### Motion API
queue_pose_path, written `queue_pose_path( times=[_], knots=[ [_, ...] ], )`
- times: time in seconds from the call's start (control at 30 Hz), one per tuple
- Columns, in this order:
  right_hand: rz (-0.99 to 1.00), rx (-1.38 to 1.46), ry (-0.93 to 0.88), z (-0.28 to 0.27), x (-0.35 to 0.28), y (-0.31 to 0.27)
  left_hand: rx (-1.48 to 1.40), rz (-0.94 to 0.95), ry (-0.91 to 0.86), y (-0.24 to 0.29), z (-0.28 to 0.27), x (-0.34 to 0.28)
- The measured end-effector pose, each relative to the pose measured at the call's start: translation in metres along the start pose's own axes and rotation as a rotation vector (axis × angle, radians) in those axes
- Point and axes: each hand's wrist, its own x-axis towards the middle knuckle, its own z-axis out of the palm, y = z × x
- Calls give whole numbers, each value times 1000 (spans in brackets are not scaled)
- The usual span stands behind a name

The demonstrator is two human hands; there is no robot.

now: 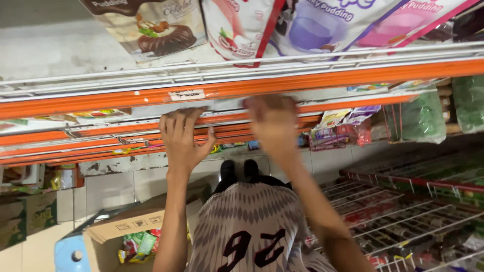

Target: The person wipes down grocery store shelves with a red cloth, moving between different sections of the supermarket aisle and cleaning the rack surfaces.

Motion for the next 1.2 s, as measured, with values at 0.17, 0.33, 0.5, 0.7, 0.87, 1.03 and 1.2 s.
queue_pose_path(
  times=[0.17, 0.33, 0.5, 0.7, 0.87, 1.03, 1.2],
  knots=[
    [246, 237, 138, -15, 4, -6, -88, 29, -62, -11, -14, 0],
    [52, 84, -133, 19, 29, -80, -94, 49, -37, -26, -2, -8],
    [265, 286, 78, 34, 32, -88, -125, 73, -9, -36, 12, -12],
    [354, 252, 144, -6, -4, 1, -46, 125, 42, -45, 22, -22],
    [300, 144, 129, 2, 2, -13, -86, 134, 32, -44, 27, -20],
    [162, 261, 47, 26, 25, -79, -77, 90, 87, -35, 38, -22],
    [213, 407, 88, 10, 24, -76, -63, 69, 189, -32, 52, -18]
  ],
)
